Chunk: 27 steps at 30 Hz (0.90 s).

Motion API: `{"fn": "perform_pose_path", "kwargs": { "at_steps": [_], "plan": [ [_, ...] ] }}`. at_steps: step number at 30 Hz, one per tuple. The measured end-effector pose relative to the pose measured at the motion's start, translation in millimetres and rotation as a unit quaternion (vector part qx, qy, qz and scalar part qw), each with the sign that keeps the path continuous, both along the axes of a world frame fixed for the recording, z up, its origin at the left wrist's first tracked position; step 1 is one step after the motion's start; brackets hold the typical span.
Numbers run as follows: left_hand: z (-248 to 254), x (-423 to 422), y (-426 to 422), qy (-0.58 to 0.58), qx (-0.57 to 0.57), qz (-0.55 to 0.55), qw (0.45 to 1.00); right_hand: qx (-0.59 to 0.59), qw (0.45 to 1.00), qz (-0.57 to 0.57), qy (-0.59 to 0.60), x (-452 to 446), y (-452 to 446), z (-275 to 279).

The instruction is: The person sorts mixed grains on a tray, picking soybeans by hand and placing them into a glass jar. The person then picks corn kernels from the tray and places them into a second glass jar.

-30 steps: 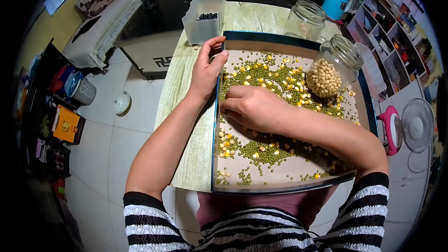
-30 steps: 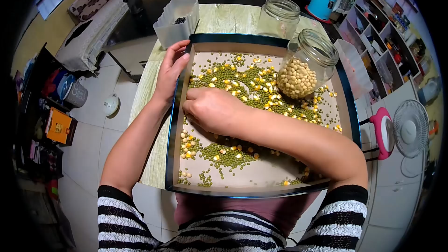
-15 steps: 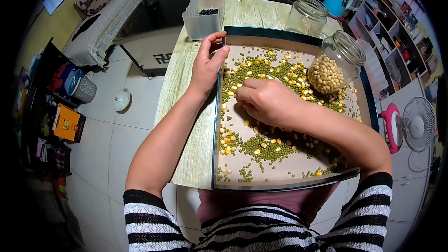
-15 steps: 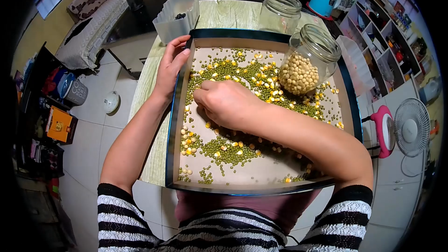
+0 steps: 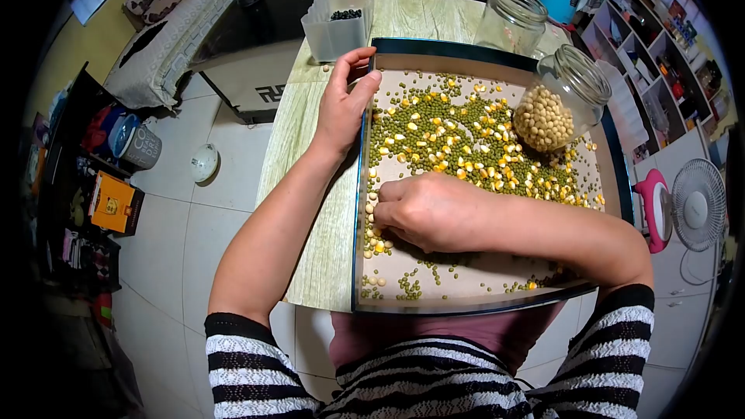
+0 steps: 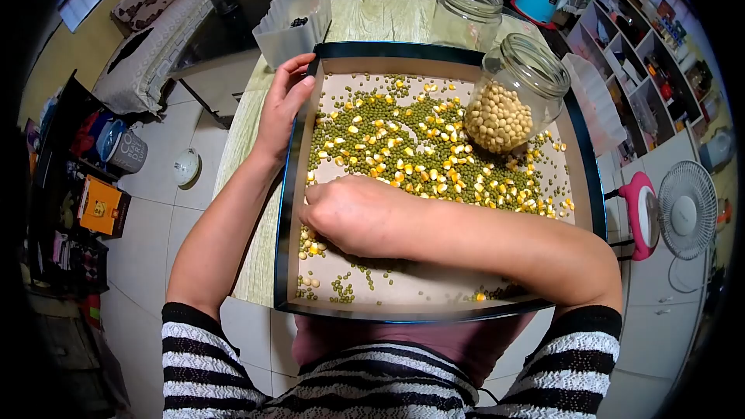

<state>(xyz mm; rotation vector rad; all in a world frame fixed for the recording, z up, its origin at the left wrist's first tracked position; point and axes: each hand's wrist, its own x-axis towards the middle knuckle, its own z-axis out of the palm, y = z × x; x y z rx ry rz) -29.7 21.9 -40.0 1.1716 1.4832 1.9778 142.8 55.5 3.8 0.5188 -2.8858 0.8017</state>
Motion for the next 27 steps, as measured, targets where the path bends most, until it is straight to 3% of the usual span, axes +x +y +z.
{"fn": "perform_pose_path", "kwargs": {
  "at_steps": [5, 9, 13, 19, 23, 27],
  "plan": [
    [0.0, -0.3, 0.0, 0.005, 0.002, 0.002, 1.0, 0.033, 0.999, -0.017, -0.008, 5.5, 4.1, 4.1],
    [0.1, 0.4, -0.7, 0.006, -0.001, 0.01, 1.0, -0.007, 0.994, -0.08, 0.079, 12.0, 26.6, 33.6],
    [-4.1, -3.5, 0.2, -0.016, -0.014, -0.004, 1.0, 0.056, 0.97, -0.173, 0.161, 36.1, 60.4, 75.7],
    [-1.0, -1.3, -0.8, -0.021, -0.019, -0.001, 1.0, 0.094, 0.887, -0.39, 0.227, 85.1, 115.3, 112.0],
    [-3.6, -3.1, 2.0, -0.002, -0.013, 0.0, 1.0, 0.123, 0.87, -0.442, 0.183, 95.7, 131.3, 100.5],
    [0.6, 0.3, -1.4, -0.008, -0.019, 0.011, 1.0, 0.166, 0.866, -0.39, 0.266, 87.7, 121.2, 104.1]
  ]
}}
